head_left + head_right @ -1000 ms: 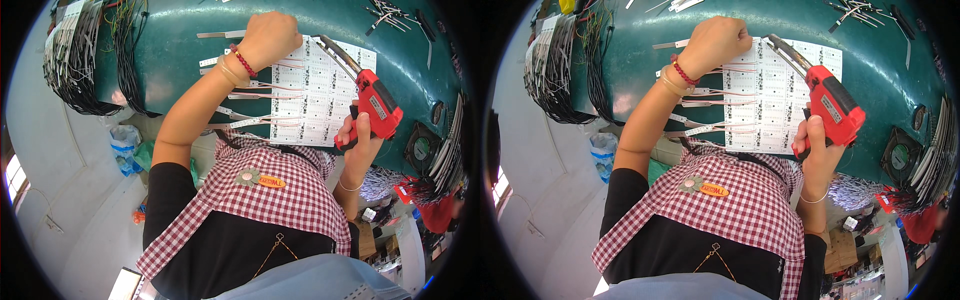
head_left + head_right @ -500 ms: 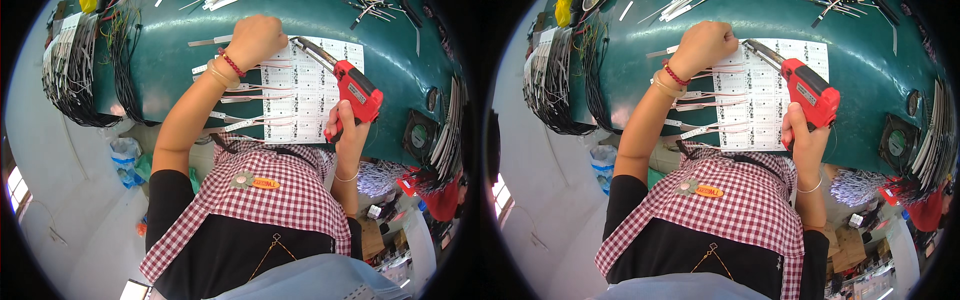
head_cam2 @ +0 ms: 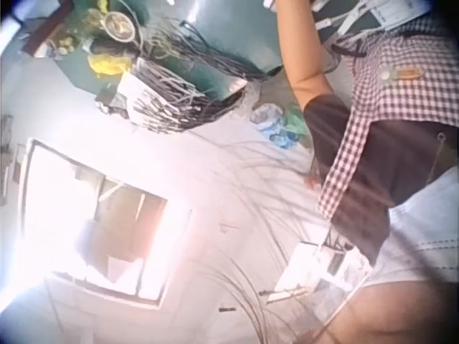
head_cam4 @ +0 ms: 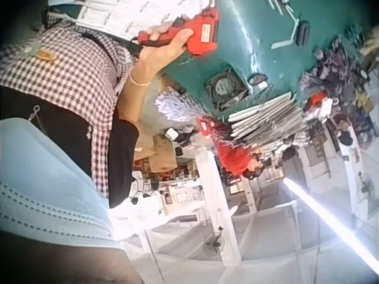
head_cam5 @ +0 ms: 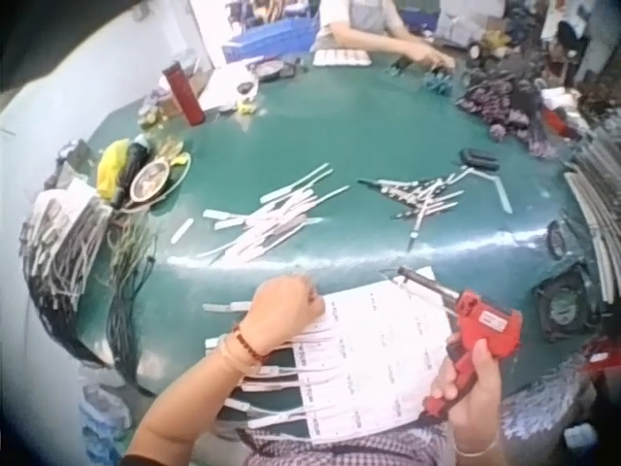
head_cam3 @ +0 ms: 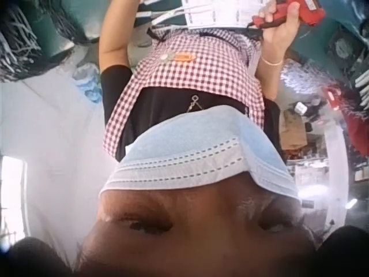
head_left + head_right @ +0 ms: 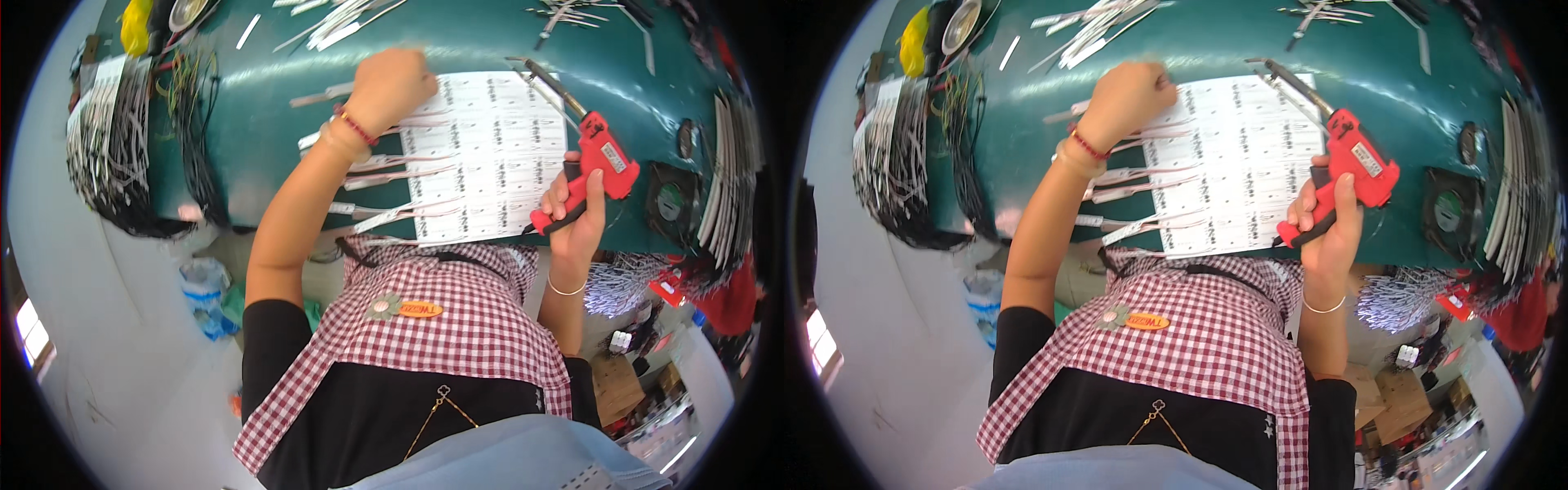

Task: Soldering wires to LED strip components on a factory assembly line.

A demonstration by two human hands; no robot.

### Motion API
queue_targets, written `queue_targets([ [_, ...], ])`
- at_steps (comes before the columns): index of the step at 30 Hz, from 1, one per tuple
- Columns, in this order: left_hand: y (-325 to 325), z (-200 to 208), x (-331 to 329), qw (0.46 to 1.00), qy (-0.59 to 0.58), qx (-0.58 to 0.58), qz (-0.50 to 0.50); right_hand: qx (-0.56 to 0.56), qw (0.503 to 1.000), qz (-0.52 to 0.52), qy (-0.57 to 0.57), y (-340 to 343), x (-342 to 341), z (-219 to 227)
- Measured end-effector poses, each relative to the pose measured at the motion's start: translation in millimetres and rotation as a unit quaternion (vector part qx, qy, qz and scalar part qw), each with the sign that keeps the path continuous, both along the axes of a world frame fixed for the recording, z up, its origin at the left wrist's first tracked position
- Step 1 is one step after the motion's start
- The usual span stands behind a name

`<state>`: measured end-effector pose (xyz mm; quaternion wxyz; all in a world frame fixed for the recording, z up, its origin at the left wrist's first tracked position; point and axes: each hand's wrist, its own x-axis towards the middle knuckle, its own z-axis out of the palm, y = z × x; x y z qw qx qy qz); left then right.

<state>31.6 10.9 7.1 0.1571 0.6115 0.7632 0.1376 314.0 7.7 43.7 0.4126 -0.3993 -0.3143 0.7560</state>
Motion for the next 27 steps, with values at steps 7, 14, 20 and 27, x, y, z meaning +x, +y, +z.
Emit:
queue_targets([
  [7,11,23,13,0.982,0.179,-0.003,-0.056,0.001,0.993,-0.08,0.087,-5,47,-9],
  [14,123,17,76,0.974,0.113,0.151,-0.123,0.024,0.986,-0.13,0.1,-16,70,5],
  [20,178,-37,89,0.947,0.231,0.189,-0.123,-0.022,0.974,-0.186,0.128,-25,77,8],
  [27,193,-32,88,0.909,0.287,0.241,-0.182,0.011,0.965,-0.22,0.146,-35,100,8],
])
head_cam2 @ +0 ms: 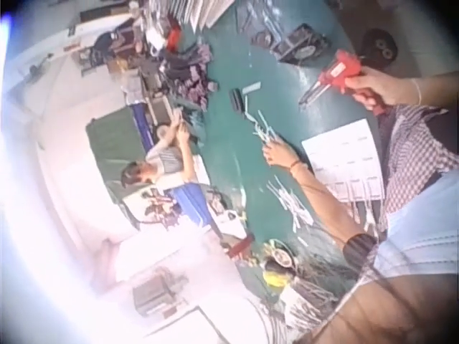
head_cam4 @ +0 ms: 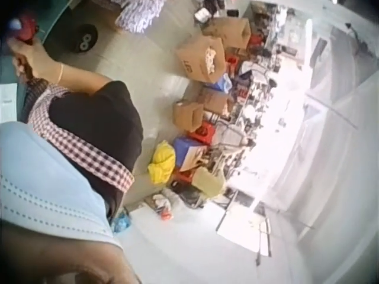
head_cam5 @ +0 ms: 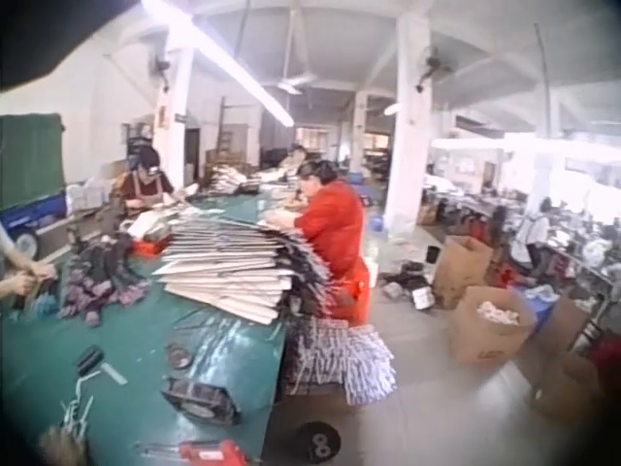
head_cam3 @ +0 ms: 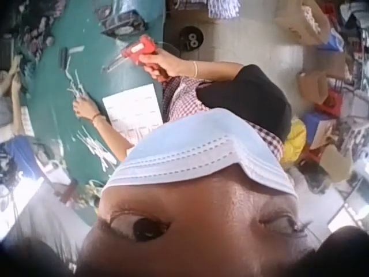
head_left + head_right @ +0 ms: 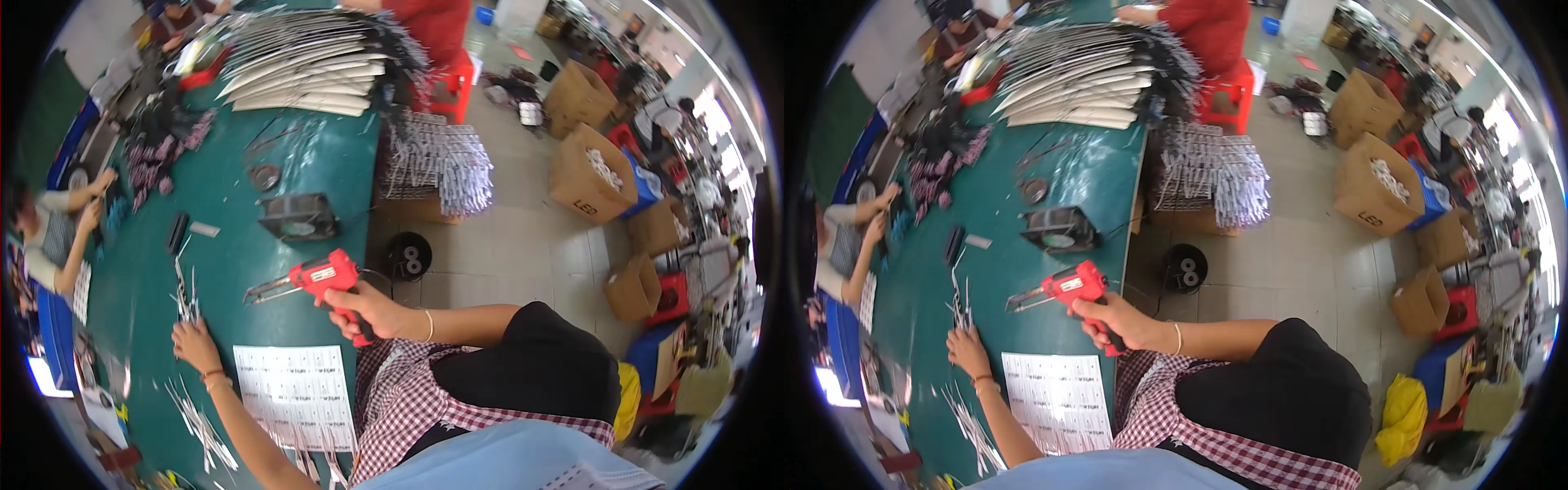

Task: Soldering wires to LED strip components on a factory assembly line.

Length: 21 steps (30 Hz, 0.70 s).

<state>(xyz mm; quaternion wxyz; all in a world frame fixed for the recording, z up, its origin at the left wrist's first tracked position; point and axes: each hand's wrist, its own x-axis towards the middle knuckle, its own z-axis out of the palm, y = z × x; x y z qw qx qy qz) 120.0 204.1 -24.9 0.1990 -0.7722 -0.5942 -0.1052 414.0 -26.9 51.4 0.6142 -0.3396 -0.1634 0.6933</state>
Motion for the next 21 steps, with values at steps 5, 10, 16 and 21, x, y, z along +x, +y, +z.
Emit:
queue_targets([
  [5,9,-4,-15,0.997,0.03,-0.011,-0.07,0.016,1.0,-0.016,-0.016,-1,4,1],
  [10,10,2,-15,0.993,-0.012,-0.026,-0.116,0.005,1.0,-0.023,-0.008,3,3,-1],
  [16,26,7,-15,0.991,-0.006,-0.055,-0.123,0.034,0.998,-0.036,-0.028,-2,4,17],
  [21,66,44,-11,0.929,-0.364,0.062,-0.027,0.029,0.998,-0.037,-0.031,-6,1,13],
])
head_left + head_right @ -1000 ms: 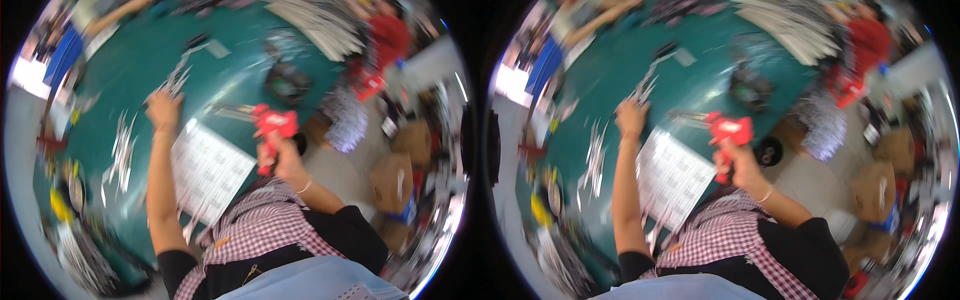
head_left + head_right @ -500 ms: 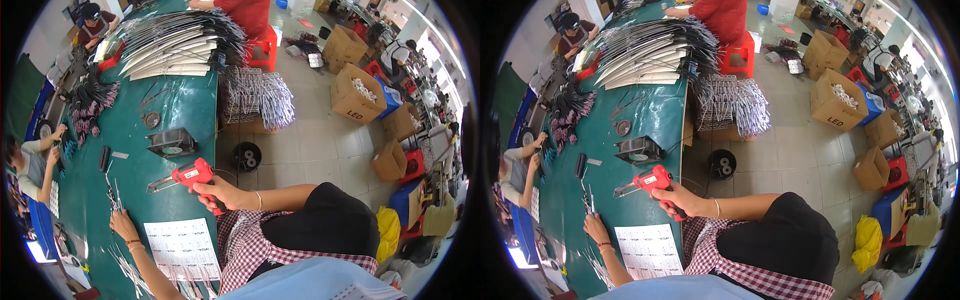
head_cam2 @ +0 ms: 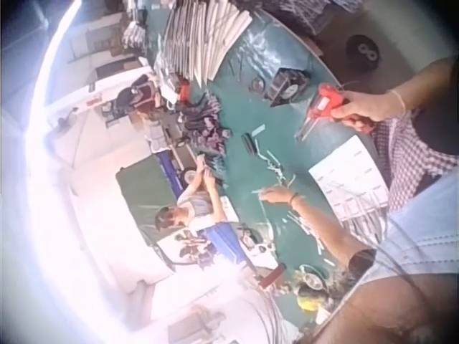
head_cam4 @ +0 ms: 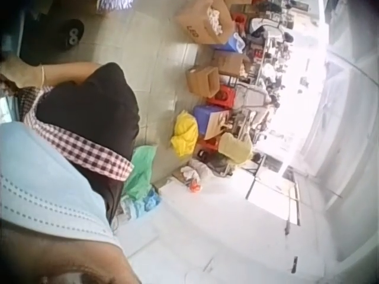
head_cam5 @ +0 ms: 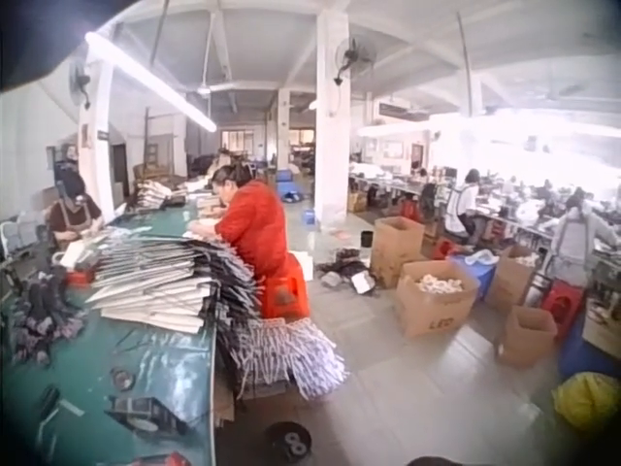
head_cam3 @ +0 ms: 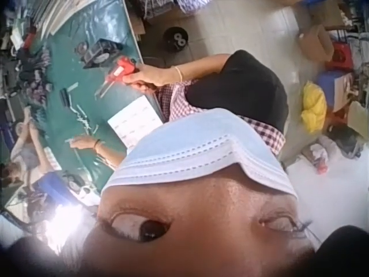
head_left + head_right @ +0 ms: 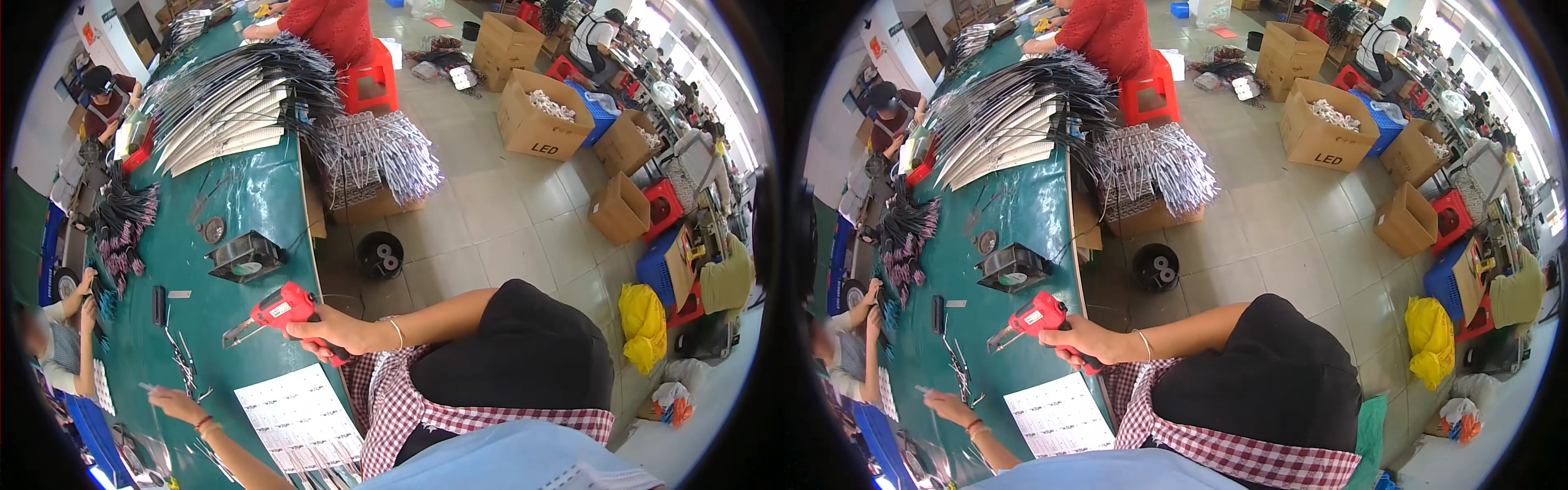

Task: Soldering wires to LED strip components on a factory assembly line.

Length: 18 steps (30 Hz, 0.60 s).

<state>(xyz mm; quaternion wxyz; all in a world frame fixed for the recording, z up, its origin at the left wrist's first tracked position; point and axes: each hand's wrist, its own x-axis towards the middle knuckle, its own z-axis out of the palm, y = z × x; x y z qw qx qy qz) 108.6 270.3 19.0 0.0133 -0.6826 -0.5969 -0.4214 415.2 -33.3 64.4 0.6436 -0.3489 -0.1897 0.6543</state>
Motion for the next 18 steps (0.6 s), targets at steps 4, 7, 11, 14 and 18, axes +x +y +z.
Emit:
queue_targets([
  [4,44,8,-88,0.935,-0.34,-0.096,0.025,-0.001,1.0,0.004,-0.02,2,-5,-1],
  [7,-15,-5,-72,0.958,0.058,0.278,-0.032,-0.05,0.999,0.002,0.01,3,-10,1],
  [11,-58,-46,-46,0.992,-0.059,0.091,-0.063,-0.076,0.997,0.007,-0.016,8,-15,-4],
  [14,-65,-53,-57,0.976,0.163,0.146,0.005,-0.068,0.996,0.05,0.023,15,-24,-6],
  [18,-58,-35,-36,0.922,-0.373,0.006,-0.108,-0.035,0.997,0.028,-0.062,15,-32,-10],
])
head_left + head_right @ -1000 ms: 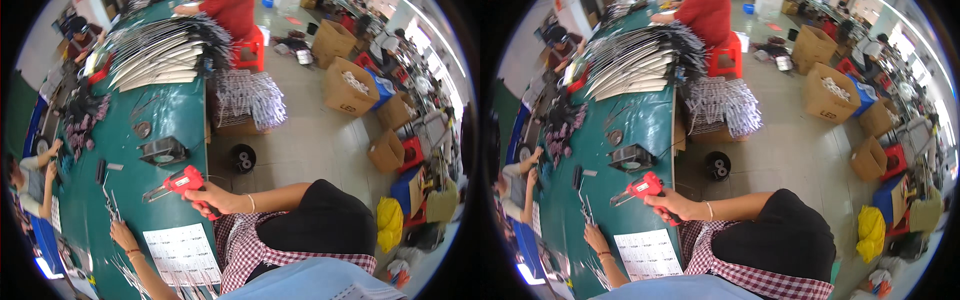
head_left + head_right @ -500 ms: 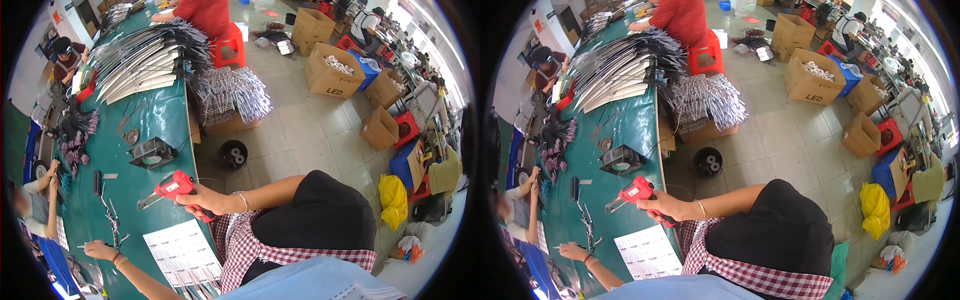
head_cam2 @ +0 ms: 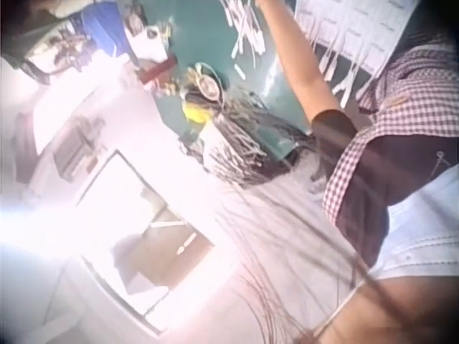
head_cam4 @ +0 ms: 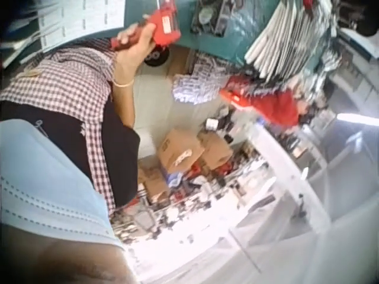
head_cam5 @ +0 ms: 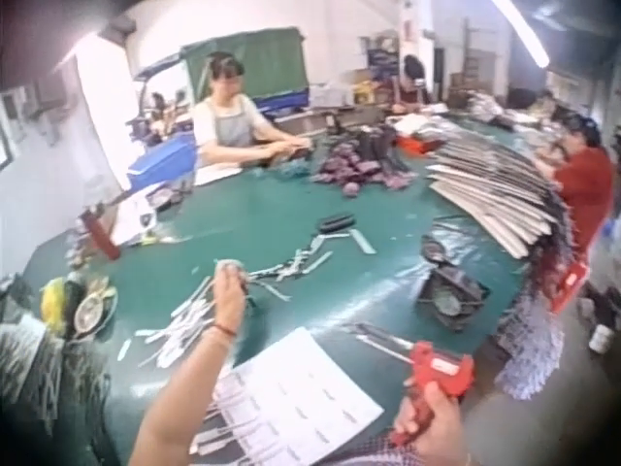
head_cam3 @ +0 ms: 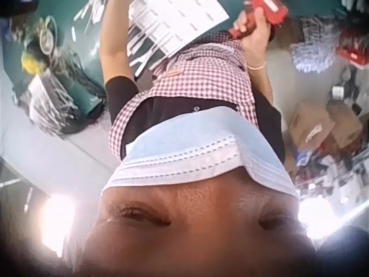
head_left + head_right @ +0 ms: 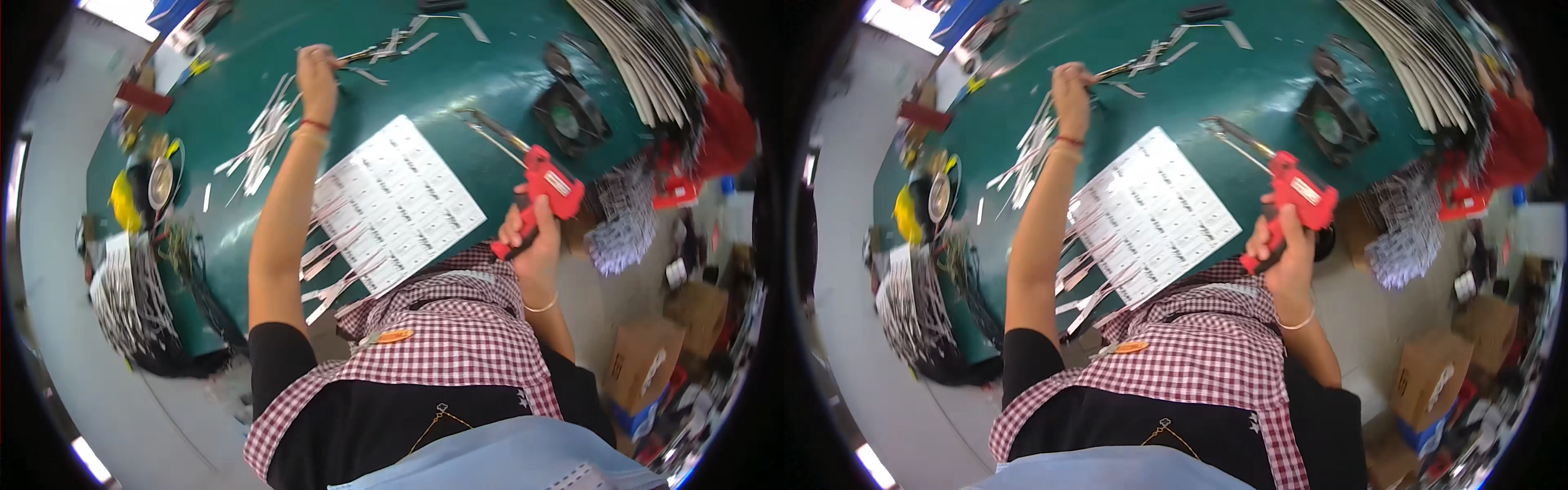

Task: Soldering wires to LED strip components on a factory assembly line.

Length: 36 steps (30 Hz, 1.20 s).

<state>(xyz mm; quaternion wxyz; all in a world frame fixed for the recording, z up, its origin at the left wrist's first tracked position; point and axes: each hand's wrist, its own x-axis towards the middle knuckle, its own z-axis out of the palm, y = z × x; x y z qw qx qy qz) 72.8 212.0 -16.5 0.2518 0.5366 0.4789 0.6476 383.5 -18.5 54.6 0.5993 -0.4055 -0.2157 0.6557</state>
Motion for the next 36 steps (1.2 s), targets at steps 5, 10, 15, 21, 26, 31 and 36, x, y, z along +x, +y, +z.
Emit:
queue_targets([
  [5,10,2,-22,0.972,-0.233,-0.032,-0.006,0.008,0.999,0.024,0.021,-4,1,-10],
  [10,17,12,-21,0.978,-0.156,-0.114,-0.076,0.006,1.0,0.016,0.005,-6,7,-14],
  [15,18,6,-13,0.827,0.555,-0.005,-0.085,0.008,0.999,0.038,-0.01,-3,4,-12],
  [21,35,13,-4,0.791,0.587,-0.129,-0.116,0.012,1.0,0.027,0.004,-5,7,-9],
  [26,55,3,-13,0.807,0.576,-0.132,-0.004,0.012,1.0,0.007,-0.001,-2,12,-10],
  [31,58,2,-13,0.791,0.559,-0.233,-0.084,0.008,1.0,0.002,0.01,-2,14,-10],
  [36,23,6,-25,0.759,0.582,-0.288,-0.044,-0.005,1.0,0.021,0.021,-1,12,-12],
])
